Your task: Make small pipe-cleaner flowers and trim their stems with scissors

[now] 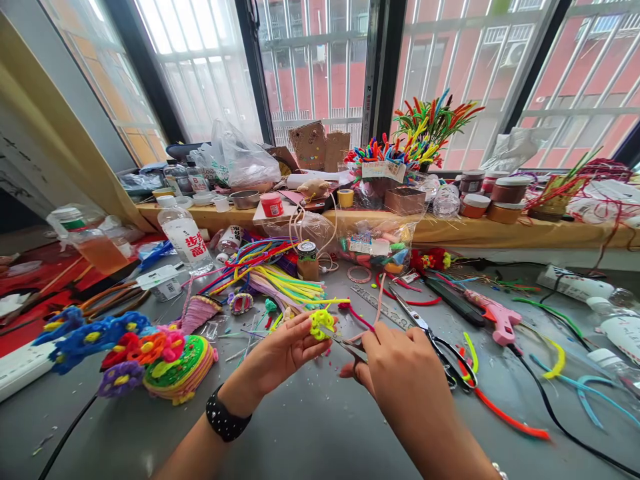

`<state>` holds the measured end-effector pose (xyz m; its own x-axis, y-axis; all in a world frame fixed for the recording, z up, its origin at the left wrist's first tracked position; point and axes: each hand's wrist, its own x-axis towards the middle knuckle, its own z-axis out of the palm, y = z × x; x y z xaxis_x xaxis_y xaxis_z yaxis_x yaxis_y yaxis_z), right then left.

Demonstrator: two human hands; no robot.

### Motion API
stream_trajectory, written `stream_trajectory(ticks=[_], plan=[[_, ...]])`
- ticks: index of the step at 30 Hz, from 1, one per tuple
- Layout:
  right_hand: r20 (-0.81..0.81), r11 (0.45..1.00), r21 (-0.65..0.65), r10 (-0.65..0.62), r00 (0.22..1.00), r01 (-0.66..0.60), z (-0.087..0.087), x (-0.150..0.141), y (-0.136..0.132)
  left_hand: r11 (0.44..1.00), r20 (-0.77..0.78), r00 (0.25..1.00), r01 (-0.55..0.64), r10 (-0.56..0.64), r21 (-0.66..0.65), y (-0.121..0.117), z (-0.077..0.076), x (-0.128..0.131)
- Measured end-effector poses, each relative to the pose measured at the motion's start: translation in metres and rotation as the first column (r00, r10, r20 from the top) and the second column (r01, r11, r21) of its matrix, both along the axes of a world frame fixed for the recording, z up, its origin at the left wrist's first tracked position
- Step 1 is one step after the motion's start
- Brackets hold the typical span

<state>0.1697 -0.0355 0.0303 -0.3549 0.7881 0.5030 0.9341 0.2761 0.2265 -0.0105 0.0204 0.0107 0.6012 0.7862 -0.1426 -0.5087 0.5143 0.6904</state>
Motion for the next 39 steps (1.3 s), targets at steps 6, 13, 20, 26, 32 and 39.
stream_trajectory(ticks=[6, 13, 20, 26, 32, 39], plan=[[0.045, 0.992, -0.06, -0.109, 0.993, 0.112, 0.001, -0.003, -0.002, 0.995, -0.051, 0.994, -0.097, 0.097, 0.006, -0.001, 0.001, 0.001], [0.057, 0.977, -0.11, -0.178, 0.982, 0.183, 0.004, -0.009, -0.004, 0.99, -0.125, 0.982, -0.136, 0.139, 0.039, -0.001, 0.0, 0.004], [0.066, 0.966, -0.167, -0.187, 0.98, 0.196, 0.006, -0.011, -0.006, 0.982, -0.228, 0.956, -0.169, 0.184, 0.084, -0.003, 0.002, 0.006], [0.057, 0.979, -0.159, -0.119, 0.991, 0.127, -0.001, -0.006, -0.002, 0.975, -0.251, 0.944, -0.19, 0.215, 0.12, -0.004, 0.003, 0.007], [0.092, 0.974, -0.161, -0.144, 0.985, 0.157, -0.001, -0.008, -0.006, 0.973, -0.298, 0.929, -0.184, 0.218, 0.139, -0.005, 0.003, 0.009], [0.047, 0.978, -0.15, -0.142, 0.989, 0.147, -0.003, -0.01, -0.01, 0.974, -0.309, 0.926, -0.189, 0.218, 0.121, -0.004, 0.002, 0.01]])
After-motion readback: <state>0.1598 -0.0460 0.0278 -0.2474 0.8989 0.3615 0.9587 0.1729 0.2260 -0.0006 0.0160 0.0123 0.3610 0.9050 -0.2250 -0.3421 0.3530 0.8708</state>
